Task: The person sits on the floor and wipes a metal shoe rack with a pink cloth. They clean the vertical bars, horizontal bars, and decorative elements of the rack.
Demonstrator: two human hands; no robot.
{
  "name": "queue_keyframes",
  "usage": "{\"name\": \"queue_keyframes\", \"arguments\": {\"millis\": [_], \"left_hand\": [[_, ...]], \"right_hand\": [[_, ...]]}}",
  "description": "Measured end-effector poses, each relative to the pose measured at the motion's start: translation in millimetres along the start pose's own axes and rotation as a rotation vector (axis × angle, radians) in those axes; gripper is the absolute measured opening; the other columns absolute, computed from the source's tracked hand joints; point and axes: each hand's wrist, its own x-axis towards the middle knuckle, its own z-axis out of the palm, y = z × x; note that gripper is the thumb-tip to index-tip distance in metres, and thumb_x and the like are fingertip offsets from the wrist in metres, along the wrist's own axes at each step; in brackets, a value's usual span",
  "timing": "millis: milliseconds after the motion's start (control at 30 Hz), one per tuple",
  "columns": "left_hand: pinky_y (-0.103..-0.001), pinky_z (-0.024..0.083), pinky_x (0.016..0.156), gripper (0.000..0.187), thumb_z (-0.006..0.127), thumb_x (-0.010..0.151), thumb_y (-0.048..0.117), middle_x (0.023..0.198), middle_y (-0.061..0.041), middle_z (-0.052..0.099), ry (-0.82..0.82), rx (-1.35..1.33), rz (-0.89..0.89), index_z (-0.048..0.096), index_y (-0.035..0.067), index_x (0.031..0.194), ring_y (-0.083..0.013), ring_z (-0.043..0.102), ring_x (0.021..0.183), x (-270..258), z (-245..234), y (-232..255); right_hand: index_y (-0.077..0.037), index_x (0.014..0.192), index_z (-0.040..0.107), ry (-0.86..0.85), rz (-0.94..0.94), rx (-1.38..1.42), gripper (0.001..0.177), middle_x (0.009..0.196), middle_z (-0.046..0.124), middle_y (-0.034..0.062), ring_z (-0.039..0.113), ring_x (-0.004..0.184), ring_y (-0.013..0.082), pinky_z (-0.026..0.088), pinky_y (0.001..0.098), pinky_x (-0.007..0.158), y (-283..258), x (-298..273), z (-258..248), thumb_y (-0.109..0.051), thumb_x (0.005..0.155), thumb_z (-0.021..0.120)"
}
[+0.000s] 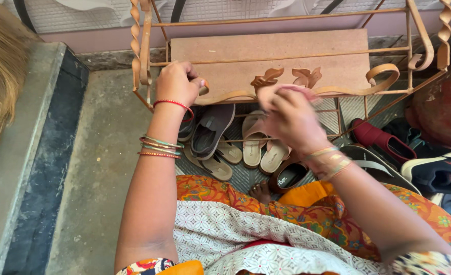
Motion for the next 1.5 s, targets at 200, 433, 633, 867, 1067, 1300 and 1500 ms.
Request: {"name": "queue_keyframes", "arguments": {"millis": [200,433,633,867,1067,1300,1500], "left_hand": [[-0.046,0.054,0.081,0.02,0.089,0.074,0.022,0.095,-0.012,0.069,0.023,-0.002,-0.03,0.074,0.01,0.081,-0.0336,0.068,0.092,-5,-1,8],[-0.051,0.05,0.085,0.031,0.087,0.077,0.022,0.116,-0.014,0.063,0.149,0.167,0.105,0.073,0.011,0.102,-0.0379,0.063,0.104,-23,-10,44],[-0.042,0.042,0.11,0.083,0.09,0.071,0.031,0.135,-0.011,0.06,-0.376,-0.847,0.51,0.049,0.005,0.139,-0.0235,0.055,0.128,-69,33,85],[-0.036,0.055,0.078,0.02,0.068,0.098,0.008,0.103,-0.011,0.073,-0.517,-1.015,-0.009,0.068,0.0,0.116,-0.0206,0.068,0.089,-50,27,47],[-0.023,0.052,0.091,0.01,0.063,0.102,0.002,0.105,0.001,0.067,-0.118,-1.217,0.134,0.065,0.006,0.11,-0.0053,0.062,0.098,-35,-13,44],[-0.022,0.043,0.061,0.017,0.079,0.094,-0.001,0.086,0.0,0.063,0.041,-1.388,0.051,0.064,0.006,0.097,-0.0062,0.053,0.067,-27,-70,40],[-0.023,0.055,0.083,0.021,0.083,0.092,-0.002,0.097,-0.001,0.069,0.306,-0.791,0.081,0.065,0.004,0.101,-0.0103,0.064,0.089,-44,-132,17]], "right_hand": [[-0.001,0.14,0.053,-0.199,0.015,-0.221,0.054,0.133,0.054,0.0232,0.054,0.117,0.0397,0.049,0.0462,0.101,-6,-4,61,-0.006,0.087,0.062],[-0.006,0.1,0.074,-0.538,0.333,0.217,0.025,0.101,0.068,0.013,0.064,0.102,0.0317,0.051,0.0401,0.09,36,-34,15,-0.002,0.082,0.058],[-0.004,0.097,0.067,-0.486,0.476,1.074,0.015,0.102,0.065,0.0067,0.062,0.1,0.0164,0.052,0.0326,0.088,21,24,-56,0.004,0.087,0.061],[-0.011,0.112,0.068,-0.841,0.244,0.123,0.052,0.099,0.072,0.0074,0.072,0.092,0.0245,0.057,0.0405,0.079,-26,106,-80,-0.039,0.074,0.091],[-0.011,0.119,0.071,-0.502,0.594,0.497,0.049,0.086,0.071,0.005,0.066,0.072,0.019,0.055,0.0355,0.06,25,126,-91,-0.002,0.07,0.074],[-0.008,0.132,0.056,-0.194,0.373,0.908,0.033,0.12,0.065,0.0005,0.06,0.108,0.0063,0.053,0.0224,0.094,58,137,-66,-0.014,0.101,0.067],[-0.007,0.127,0.067,-0.521,-0.042,-0.134,0.073,0.115,0.07,0.0172,0.07,0.1,0.0279,0.052,0.0387,0.083,21,121,-81,-0.037,0.067,0.094]]}}
